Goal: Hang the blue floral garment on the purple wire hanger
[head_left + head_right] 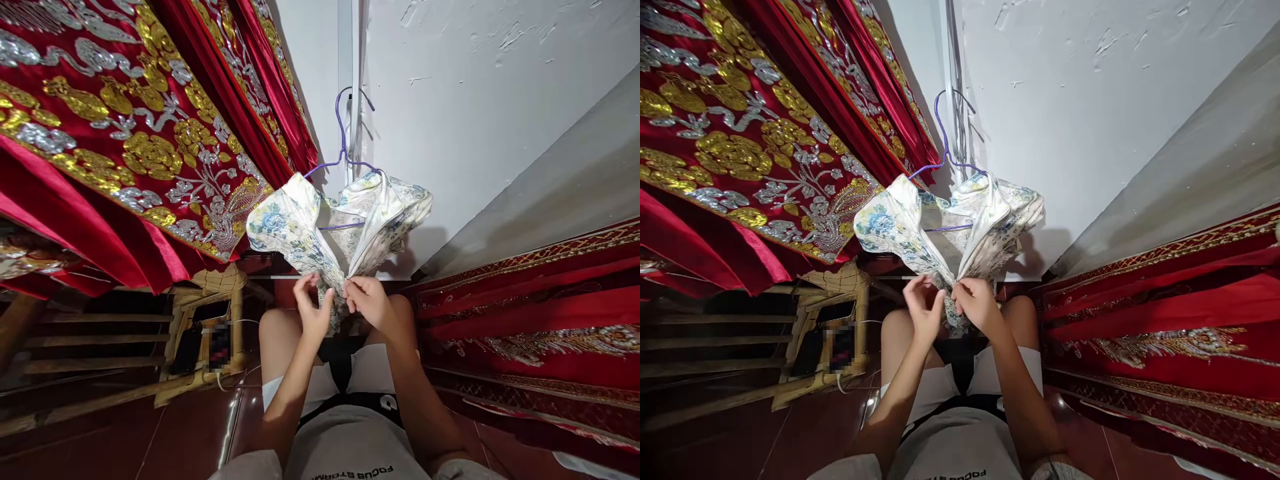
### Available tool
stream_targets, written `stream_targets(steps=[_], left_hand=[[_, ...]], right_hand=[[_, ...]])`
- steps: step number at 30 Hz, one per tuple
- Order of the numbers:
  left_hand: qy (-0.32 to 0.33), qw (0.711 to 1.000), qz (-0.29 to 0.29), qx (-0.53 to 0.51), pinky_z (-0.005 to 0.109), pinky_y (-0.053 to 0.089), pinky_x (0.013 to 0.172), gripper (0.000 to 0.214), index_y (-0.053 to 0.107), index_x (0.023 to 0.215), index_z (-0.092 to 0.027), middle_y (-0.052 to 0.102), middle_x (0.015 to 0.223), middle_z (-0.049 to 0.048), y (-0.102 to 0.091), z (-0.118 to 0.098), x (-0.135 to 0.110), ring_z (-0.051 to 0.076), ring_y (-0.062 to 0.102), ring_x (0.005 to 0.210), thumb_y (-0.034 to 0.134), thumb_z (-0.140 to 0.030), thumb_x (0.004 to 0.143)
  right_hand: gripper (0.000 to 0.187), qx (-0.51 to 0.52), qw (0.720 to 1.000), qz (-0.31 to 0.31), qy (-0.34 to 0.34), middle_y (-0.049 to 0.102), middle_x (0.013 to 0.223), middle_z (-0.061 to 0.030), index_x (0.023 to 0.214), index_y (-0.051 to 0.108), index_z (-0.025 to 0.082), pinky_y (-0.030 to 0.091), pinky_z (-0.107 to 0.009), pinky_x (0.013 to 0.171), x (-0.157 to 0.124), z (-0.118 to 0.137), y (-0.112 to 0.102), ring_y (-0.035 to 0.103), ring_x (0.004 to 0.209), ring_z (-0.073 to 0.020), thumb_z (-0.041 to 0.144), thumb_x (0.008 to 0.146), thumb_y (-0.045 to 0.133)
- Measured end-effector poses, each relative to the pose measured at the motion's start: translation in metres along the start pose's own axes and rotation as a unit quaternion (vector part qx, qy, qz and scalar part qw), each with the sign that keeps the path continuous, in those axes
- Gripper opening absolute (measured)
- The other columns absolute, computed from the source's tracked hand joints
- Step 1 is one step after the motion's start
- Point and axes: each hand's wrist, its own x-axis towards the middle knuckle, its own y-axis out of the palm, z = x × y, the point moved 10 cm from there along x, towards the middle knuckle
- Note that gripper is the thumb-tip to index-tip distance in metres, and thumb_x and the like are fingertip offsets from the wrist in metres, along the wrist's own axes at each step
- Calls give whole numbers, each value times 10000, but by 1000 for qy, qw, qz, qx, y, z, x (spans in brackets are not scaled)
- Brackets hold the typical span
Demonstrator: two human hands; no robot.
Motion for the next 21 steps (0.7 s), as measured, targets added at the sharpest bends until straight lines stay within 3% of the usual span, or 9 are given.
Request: stream_targets(steps=[2,5,10,15,18,21], left_hand=[[-14,995,93,-31,355,500,924,443,446,1292,-220,610,1085,83,29,-9,6,204,627,984,626,-422,941],[-38,989,144,-22,317,489,810,264,541,1114,-211,617,898,37,46,-14,12,186,611,837,543,-439,981],[-58,980,189,-11,277,444,730,202,559,990,-204,594,819,9,52,-10,8,162,569,743,517,-401,1007],[-52,973,223,16,263,417,685,166,547,965,-200,561,767,-7,53,1,10,154,544,702,529,-363,993],[-29,970,241,33,273,437,731,150,537,911,-198,581,792,6,53,4,17,158,572,738,533,-332,979],[-23,963,264,55,277,448,724,169,539,858,-198,597,774,9,53,2,30,158,581,717,538,-322,973]], right_hand=[[282,-19,1000,12,-8,532,443,42,636,562,208,348,-254,498,-1,7,7,451,432,-108,375,863,548],[267,-37,999,20,-29,559,465,39,652,581,203,389,-250,529,3,20,10,489,459,-112,339,878,544],[302,-15,999,-18,-43,537,453,40,650,608,201,343,-248,482,24,46,-11,429,420,-102,380,888,557],[279,11,990,-76,-116,522,453,23,656,613,182,287,-242,441,60,114,-33,380,406,-90,348,880,590],[276,35,985,-87,-146,493,449,30,660,593,182,274,-221,433,75,149,-33,360,401,-77,306,905,564],[262,12,987,-66,-148,519,466,29,688,602,180,270,-208,424,77,157,-22,351,400,-69,313,911,575]])
